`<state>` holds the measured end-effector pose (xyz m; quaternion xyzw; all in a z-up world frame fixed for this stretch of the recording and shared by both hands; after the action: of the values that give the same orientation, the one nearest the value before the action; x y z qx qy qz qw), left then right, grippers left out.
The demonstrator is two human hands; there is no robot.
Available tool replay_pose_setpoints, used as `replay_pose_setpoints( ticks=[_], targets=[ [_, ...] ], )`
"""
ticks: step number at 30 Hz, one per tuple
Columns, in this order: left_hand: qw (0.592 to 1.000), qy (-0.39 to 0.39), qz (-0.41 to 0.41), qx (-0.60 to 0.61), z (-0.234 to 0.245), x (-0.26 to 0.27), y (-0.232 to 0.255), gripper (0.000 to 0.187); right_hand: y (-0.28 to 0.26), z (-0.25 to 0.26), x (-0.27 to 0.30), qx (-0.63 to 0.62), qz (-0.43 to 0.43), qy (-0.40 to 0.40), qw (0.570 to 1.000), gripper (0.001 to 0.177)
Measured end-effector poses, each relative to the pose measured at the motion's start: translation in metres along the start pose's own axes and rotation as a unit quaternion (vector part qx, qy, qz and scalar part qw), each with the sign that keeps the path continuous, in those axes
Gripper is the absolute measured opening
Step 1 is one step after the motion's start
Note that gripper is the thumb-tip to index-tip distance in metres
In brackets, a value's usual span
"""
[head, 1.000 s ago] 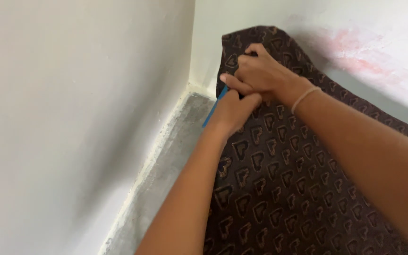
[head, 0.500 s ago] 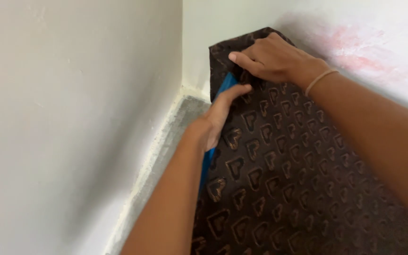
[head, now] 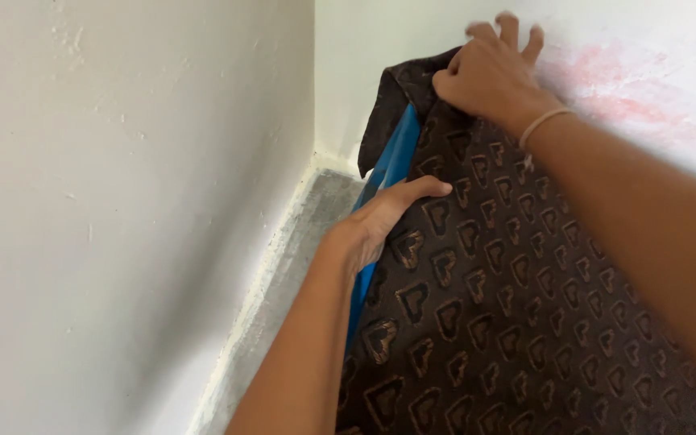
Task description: The person spreads a dark heart-patterned sheet over a mattress on a blue metal bed frame. They smooth the sheet across the surface, then tuck the edges under the mattress along the sides and corners to secure it.
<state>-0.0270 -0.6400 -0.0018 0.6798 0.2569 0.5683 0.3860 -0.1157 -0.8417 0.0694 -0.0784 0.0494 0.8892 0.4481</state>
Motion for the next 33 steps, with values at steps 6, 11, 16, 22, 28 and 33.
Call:
replay_pose_setpoints(
  ticks=[6,11,16,22,28,33],
  targets=[
    [0.991,-0.114,-0.045,0.061,0.006,-0.025,0.011,0.080,0.032,-0.019,-0.009,-0.092,0.031,-0.003,0.995,0.049],
    [0.998,0.015,-0.043,-0.031,0.009,-0.028,0.031,0.088,0.039,0.000,-0.023,-0.083,-0.005,-0.010,0.997,0.053],
    [0.976,0.121,-0.175,-0.041,0.006,-0.055,0.042,0.090,0.059,0.001,-0.034,-0.044,-0.115,-0.029,0.992,0.063],
    [0.955,0.174,-0.238,-0.041,0.009,-0.073,0.030,0.094,0.065,-0.006,-0.021,-0.122,-0.224,0.016,0.967,0.032],
    [0.959,0.214,-0.140,-0.120,0.013,-0.068,0.029,0.097,0.047,-0.025,0.002,-0.512,-0.302,-0.028,0.804,0.060],
    [0.969,0.183,-0.157,-0.053,0.010,-0.066,0.030,0.102,0.057,-0.010,0.008,-0.472,-0.141,-0.040,0.870,0.093]
  ],
)
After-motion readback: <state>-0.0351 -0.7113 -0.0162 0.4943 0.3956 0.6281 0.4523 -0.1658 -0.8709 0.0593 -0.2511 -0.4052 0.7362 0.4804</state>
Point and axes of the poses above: each hand's wrist, its own x-axis away from the middle knuckle, its own z-axis out of the back of the hand, y = z × x, the point moved 4 cm from there along -x, towards the middle knuckle, and after that the axes turned 15 degrees about -x, right-handed, at the moved point
